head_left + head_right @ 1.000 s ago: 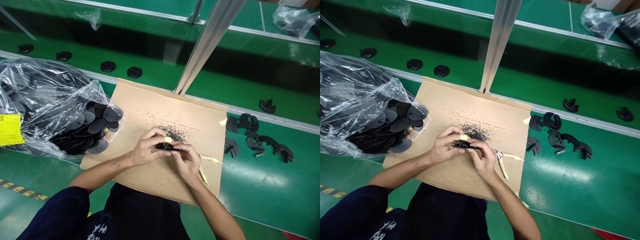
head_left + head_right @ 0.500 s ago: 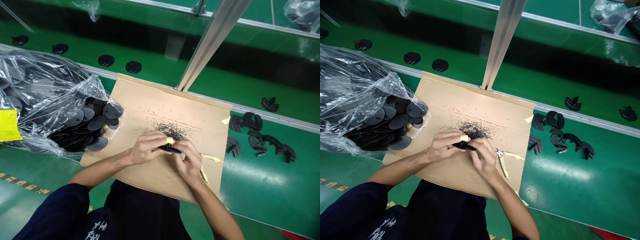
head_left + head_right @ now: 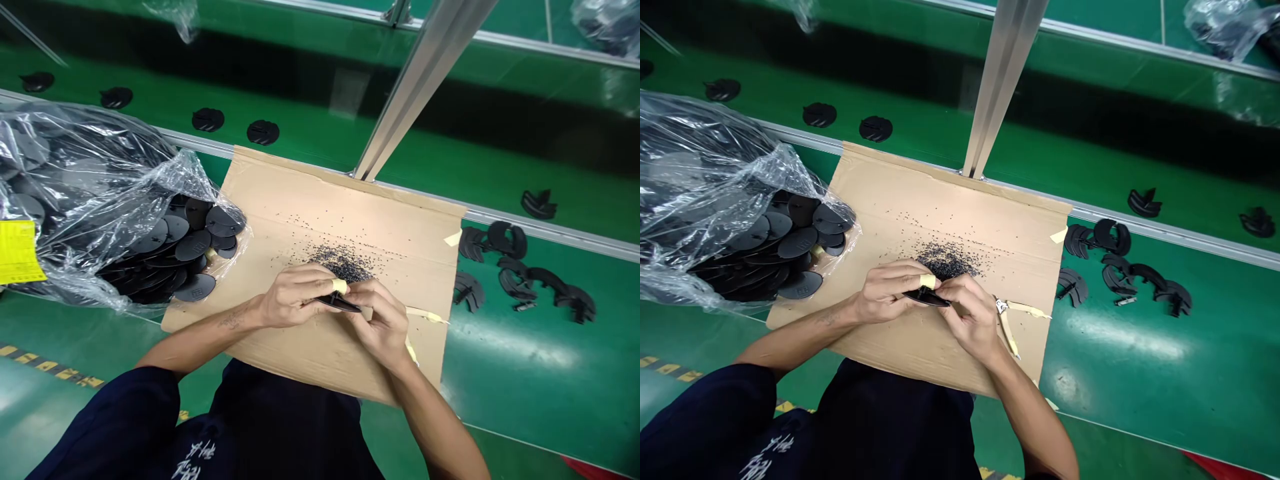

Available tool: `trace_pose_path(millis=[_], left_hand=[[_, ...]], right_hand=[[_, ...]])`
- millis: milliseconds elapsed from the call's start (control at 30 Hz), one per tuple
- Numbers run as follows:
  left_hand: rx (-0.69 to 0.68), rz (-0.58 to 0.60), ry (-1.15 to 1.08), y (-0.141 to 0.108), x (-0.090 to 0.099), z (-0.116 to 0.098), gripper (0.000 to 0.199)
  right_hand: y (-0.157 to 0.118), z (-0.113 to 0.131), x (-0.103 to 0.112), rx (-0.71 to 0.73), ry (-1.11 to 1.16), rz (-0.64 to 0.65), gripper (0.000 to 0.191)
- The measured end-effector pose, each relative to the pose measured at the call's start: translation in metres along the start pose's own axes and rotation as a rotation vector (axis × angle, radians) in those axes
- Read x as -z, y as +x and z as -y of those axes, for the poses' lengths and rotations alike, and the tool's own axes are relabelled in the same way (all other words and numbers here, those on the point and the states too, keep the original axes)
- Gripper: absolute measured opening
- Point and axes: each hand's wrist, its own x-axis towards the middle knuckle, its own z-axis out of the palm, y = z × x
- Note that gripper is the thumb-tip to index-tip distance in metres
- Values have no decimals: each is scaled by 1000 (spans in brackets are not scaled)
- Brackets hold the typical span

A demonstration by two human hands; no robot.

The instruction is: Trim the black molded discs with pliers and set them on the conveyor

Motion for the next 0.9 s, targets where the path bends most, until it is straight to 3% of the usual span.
trace_pose_path(millis=[267,433,567,633,733,900], left_hand=[[11,-16,-14,0,0,-6,17],[63,34,-17,0,-2,-6,31],[122,36,15,0,-2,-7,26],[141,16,18,1,-2,-7,25],[176,-18,51,2,0,-6,27],[193,-50,47,1,3,-4,21]], right_hand=[[-1,2,1,-47,74,24,10],[-3,-3,-3,-128,148,-4,2],[-1,-5,-3,-194,139,17,11],[-2,-1,5,-201,1,66,23],[-15,6,31,-158,-384,167,43],[-65,9,80,-250,-947,261,64]])
